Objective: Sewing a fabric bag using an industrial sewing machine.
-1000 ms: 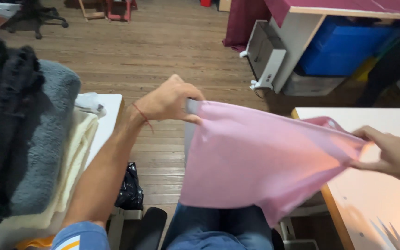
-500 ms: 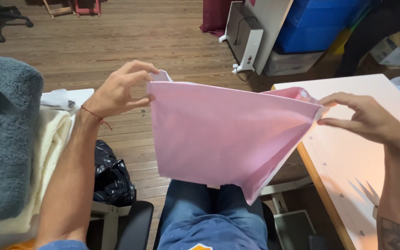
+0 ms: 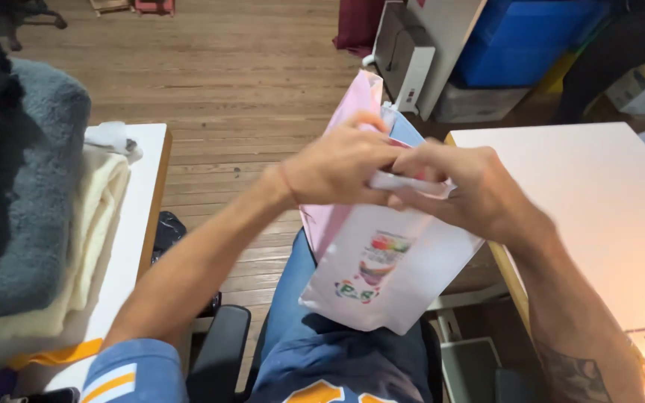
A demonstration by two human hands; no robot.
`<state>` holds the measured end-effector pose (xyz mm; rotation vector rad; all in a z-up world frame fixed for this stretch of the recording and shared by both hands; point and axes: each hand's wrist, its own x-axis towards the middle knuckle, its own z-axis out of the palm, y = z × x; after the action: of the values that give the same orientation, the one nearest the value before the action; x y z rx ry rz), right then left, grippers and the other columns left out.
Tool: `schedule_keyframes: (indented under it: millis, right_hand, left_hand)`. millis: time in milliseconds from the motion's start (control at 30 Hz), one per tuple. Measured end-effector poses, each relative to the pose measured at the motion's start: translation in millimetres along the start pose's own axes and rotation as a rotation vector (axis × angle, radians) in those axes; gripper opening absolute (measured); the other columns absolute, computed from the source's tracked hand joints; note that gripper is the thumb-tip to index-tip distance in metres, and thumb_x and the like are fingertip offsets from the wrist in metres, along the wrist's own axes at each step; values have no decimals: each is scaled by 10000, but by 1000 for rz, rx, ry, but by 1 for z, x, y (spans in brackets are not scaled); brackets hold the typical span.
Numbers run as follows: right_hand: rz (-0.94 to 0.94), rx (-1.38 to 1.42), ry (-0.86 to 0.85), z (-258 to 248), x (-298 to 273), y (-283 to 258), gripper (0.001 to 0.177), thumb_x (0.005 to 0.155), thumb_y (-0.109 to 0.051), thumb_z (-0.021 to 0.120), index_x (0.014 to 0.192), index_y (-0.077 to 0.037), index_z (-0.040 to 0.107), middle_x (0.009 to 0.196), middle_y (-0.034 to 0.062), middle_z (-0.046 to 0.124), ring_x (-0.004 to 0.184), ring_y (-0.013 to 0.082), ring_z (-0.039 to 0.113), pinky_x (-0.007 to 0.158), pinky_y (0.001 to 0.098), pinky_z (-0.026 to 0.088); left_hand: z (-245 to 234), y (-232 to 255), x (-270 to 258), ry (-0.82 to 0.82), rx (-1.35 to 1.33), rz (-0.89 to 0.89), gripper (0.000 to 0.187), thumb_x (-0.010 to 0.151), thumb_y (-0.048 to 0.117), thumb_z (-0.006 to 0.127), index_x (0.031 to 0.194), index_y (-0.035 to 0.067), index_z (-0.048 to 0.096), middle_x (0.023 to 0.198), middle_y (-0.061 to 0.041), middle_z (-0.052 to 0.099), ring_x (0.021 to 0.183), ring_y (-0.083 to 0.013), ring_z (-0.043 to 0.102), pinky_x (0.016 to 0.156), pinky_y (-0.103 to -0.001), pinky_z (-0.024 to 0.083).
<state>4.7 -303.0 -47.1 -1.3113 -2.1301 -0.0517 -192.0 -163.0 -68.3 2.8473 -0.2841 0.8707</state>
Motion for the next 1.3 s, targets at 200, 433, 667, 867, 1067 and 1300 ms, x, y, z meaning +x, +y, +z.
schedule_keyframes:
  millis: [200, 433, 667, 867, 1067, 1300]
  right_hand:
    - [176, 51, -510, 8, 26, 61, 532, 681, -290, 906, 1121, -99, 674, 808, 137, 737, 683, 286, 725, 606, 383, 541]
    - [-40, -93, -344, 21, 42, 6, 320, 757, -281, 843, 996, -102, 730, 872, 138, 751, 797, 314, 712, 682, 408, 539]
    - [76, 250, -512, 31, 49, 45, 439, 1003, -454, 466, 1100, -116, 729, 1006, 127, 791, 943, 293, 742, 817, 410, 560]
    - [501, -422, -719, 14, 49, 165, 635, 1111, -559, 387, 1103, -49, 766, 991, 222, 755, 955, 401, 711, 883, 486, 576]
    - [615, -423, -833, -18, 48, 156, 436, 958, -471, 571, 1159, -162, 805, 1081, 109, 834, 1000, 279, 793, 906, 423, 616]
    - [578, -391, -880, -4, 16, 250, 376, 747, -252, 833, 1121, -220, 854, 1155, 26, 806, 1113, 197, 729, 941, 394, 595]
  left_hand:
    - [-62, -25, -61, -165, 117, -163, 355, 799, 488, 829, 906, 153, 775, 826, -23, 702, 978, -191, 649, 1140, -465, 339]
    - [-89, -20, -72, -136, 236, -250, 399, 735, 327, 837, 1061, 111, 757, 1052, -51, 751, 1063, -216, 652, 1112, -525, 292]
    - [-78, 16, -75, -417, 88, -239, 354, 799, 224, 782, 1125, 92, 742, 1127, -73, 746, 1146, -248, 654, 1149, -445, 390]
    - [-82, -36, -110, -335, 254, -300, 334, 813, 289, 787, 1084, 96, 753, 1110, -90, 746, 1132, -278, 651, 1103, -483, 369]
    - [-106, -93, -116, -368, 205, -586, 272, 855, 321, 779, 1048, 130, 766, 1044, -80, 771, 1017, -296, 680, 901, -437, 537]
    - [-100, -107, -105, -368, 65, -912, 340, 986, 450, 624, 1047, 142, 753, 849, -151, 687, 801, -336, 676, 678, -504, 570]
